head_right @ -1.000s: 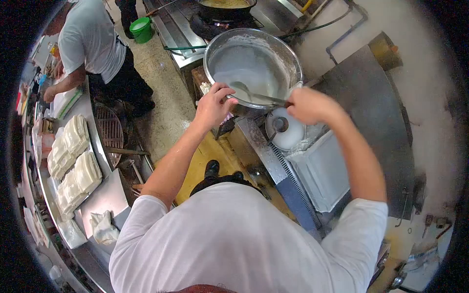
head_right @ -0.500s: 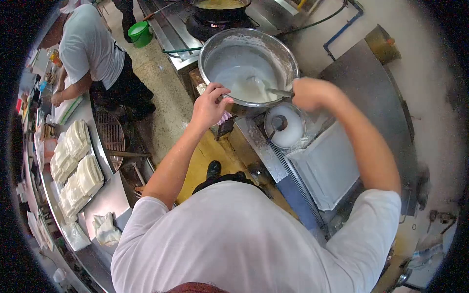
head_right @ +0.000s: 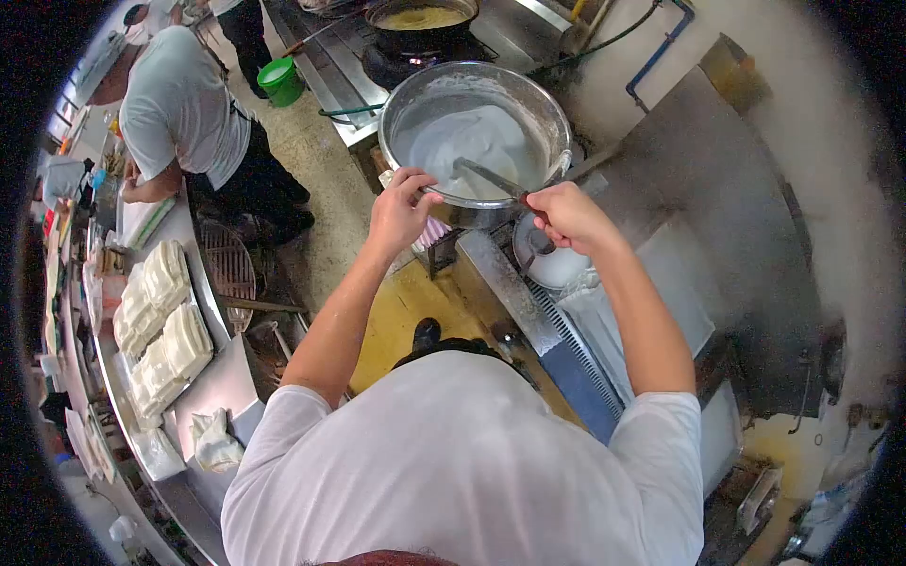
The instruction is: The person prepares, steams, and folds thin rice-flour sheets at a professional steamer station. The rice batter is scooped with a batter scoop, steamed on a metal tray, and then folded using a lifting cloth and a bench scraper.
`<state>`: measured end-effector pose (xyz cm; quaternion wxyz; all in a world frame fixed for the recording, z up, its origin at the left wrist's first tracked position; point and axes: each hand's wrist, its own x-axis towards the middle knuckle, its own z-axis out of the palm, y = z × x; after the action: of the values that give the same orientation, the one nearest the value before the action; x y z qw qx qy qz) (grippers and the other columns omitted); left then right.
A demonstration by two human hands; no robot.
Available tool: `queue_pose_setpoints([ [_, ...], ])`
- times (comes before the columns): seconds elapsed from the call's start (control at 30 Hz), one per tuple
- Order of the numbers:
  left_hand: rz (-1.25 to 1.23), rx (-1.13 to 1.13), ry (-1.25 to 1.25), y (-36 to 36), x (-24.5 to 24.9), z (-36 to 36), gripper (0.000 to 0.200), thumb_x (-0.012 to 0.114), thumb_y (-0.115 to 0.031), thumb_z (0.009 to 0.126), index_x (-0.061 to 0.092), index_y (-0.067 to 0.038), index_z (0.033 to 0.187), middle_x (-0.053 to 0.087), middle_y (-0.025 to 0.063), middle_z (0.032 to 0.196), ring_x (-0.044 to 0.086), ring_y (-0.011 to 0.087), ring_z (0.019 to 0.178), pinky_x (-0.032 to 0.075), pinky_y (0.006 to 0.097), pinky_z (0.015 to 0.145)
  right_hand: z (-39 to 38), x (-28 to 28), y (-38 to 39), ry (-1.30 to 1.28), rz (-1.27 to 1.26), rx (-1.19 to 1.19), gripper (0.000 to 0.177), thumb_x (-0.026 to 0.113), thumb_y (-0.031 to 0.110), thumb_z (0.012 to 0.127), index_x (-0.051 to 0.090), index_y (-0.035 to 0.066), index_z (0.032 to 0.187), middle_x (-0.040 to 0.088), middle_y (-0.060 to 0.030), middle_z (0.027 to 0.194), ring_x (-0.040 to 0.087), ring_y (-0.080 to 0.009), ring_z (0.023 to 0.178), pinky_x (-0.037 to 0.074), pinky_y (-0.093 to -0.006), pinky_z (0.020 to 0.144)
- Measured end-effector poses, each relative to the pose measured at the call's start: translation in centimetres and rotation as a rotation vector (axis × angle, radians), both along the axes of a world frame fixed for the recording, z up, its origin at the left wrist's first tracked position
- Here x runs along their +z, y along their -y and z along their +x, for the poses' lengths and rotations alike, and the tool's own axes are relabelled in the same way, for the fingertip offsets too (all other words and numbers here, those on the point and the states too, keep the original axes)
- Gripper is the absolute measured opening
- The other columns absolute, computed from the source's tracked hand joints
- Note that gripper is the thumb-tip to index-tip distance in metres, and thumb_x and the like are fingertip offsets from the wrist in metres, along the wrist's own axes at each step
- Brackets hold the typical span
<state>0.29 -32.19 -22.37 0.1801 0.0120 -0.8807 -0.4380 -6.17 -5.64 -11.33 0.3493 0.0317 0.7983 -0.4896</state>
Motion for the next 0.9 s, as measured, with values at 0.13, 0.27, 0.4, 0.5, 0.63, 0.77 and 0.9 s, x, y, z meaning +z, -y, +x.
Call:
queue_pose_setpoints([
  [0.13,-0.039,0.022,-0.002,-0.1,-0.1,-0.2,0.028,0.075,-0.025,0.087,0.071,-0.008,0.109,0.063,0.0060,0.119,0.066,0.0234,0.076,0.054,0.0356,0.073,2.0,-1.0,-2.3,-0.088,-0.127,-0.051,0.023,0.054,0.021,0.101,0.060,0.005,0.084,0.054,0.0003,0.065,0.035,-0.0047,0.040,0.023,-0.0245,0.036],
  [0.27,-0.011,0.014,0.006,-0.2,-0.2,-0.3,0.028,0.074,-0.023,0.088,0.071,-0.007,0.110,0.063,0.0066,0.119,0.064,0.0211,0.075,0.054,0.0338,0.074,4.6,-1.8,-4.5,-0.150,-0.198,-0.104,0.021,0.054,0.019,0.100,0.065,0.003,0.094,0.054,0.0006,0.066,0.035,-0.0046,0.040,0.024,-0.0246,0.035],
  [0.4,-0.027,0.018,0.008,-0.4,0.2,-0.5,0.029,0.074,-0.023,0.088,0.071,-0.007,0.111,0.063,0.0091,0.120,0.066,0.0211,0.077,0.054,0.0342,0.075,7.1,-3.3,-6.3,-0.384,-0.092,-0.095,0.025,0.055,0.019,0.099,0.068,0.000,0.110,0.057,0.0006,0.069,0.045,-0.0079,0.055,0.036,-0.0261,0.050],
  [0.5,-0.157,0.055,0.063,-1.5,1.3,-0.6,0.029,0.074,-0.023,0.088,0.071,-0.007,0.112,0.063,0.0116,0.122,0.068,0.0237,0.081,0.055,0.0362,0.078,9.1,-4.5,-7.2,-0.526,-0.053,-0.111,0.030,0.056,0.019,0.098,0.065,-0.003,0.115,0.063,-0.0040,0.074,0.055,-0.0131,0.067,0.045,-0.0294,0.063],
  [0.63,-0.250,-0.077,-0.061,-8.5,4.9,-0.6,0.036,0.077,-0.017,0.081,0.070,-0.010,0.115,0.060,0.0143,0.127,0.065,0.0326,0.102,0.053,0.0419,0.090,11.1,-5.9,-7.9,-0.706,-0.064,-0.182,0.039,0.059,0.015,0.096,0.059,-0.007,0.128,0.070,-0.0144,0.088,0.064,-0.0172,0.079,0.052,-0.0329,0.075],
  [0.77,-0.306,-0.334,-0.332,-16.2,5.7,-2.0,0.040,0.077,-0.007,0.069,0.073,-0.012,0.108,0.056,0.0116,0.137,0.051,0.0362,0.128,0.046,0.0459,0.102,12.6,-4.5,-9.3,-0.518,-0.209,-0.207,0.047,0.056,0.011,0.097,0.050,-0.007,0.140,0.070,-0.0149,0.102,0.064,-0.0139,0.081,0.052,-0.0288,0.074],
  [0.9,-0.369,-0.607,-0.447,-19.6,5.4,-4.2,0.033,0.075,-0.002,0.063,0.072,-0.010,0.096,0.054,0.0134,0.142,0.045,0.0370,0.136,0.039,0.0495,0.109,14.5,-1.2,-10.9,-0.394,-0.468,-0.243,0.058,0.055,0.007,0.096,0.037,-0.004,0.150,0.064,-0.0176,0.124,0.063,-0.0096,0.082,0.051,-0.0237,0.067],
])
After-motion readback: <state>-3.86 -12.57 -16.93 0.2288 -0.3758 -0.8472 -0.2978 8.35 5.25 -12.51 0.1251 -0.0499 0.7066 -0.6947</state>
